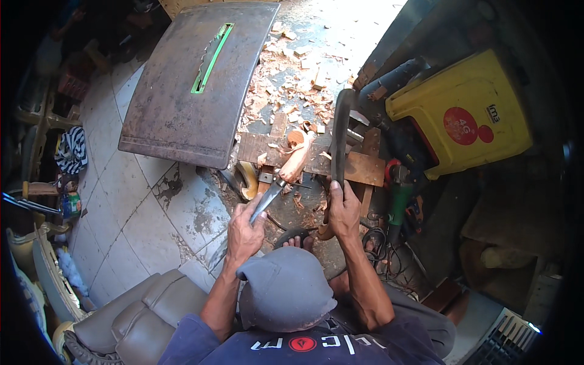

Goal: The person shapes a piece of curved wood by shaving and scraping it with a large blade.

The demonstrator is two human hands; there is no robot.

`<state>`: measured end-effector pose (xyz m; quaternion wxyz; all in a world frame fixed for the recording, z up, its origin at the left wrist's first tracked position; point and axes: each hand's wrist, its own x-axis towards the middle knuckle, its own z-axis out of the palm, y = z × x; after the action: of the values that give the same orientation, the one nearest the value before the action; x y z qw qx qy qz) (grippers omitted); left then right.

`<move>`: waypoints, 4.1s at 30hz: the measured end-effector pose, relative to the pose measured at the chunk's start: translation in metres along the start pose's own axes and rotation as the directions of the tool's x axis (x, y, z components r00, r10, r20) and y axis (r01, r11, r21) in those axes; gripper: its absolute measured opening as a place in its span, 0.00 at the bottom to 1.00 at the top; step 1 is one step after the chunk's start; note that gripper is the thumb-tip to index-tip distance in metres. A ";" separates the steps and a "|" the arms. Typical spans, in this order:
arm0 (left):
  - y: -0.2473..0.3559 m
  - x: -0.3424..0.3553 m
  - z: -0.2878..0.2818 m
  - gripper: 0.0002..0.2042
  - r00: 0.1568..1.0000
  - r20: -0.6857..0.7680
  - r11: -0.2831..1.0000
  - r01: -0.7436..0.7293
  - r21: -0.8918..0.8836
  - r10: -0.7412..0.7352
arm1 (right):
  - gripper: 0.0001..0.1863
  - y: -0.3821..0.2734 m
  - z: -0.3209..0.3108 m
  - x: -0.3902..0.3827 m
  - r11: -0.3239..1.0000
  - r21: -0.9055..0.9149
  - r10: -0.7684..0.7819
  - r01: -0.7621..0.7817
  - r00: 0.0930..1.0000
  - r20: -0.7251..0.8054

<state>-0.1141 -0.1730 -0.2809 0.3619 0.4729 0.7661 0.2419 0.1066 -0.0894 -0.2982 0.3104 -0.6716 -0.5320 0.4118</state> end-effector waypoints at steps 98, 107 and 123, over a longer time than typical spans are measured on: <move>-0.111 0.157 -0.001 0.16 0.964 0.174 0.980 -0.194 -0.051 0.200 | 0.20 -0.011 -0.033 0.022 0.893 -0.360 -0.215 0.269 0.959 0.183; -0.033 0.078 -0.023 0.18 0.907 -0.182 0.907 -0.327 0.264 0.380 | 0.11 -0.065 -0.182 0.057 0.614 -0.568 -0.452 0.547 0.835 0.315; 0.141 0.056 -0.113 0.14 0.758 -0.023 0.625 -0.520 0.583 0.652 | 0.29 0.165 -0.226 0.009 0.641 -0.767 -0.227 0.037 0.963 -0.144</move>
<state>-0.1416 -0.0641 -0.1280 0.0207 0.7479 0.6405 0.1732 0.3824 -0.1157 -0.3351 0.0895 -0.7410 -0.6637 0.0487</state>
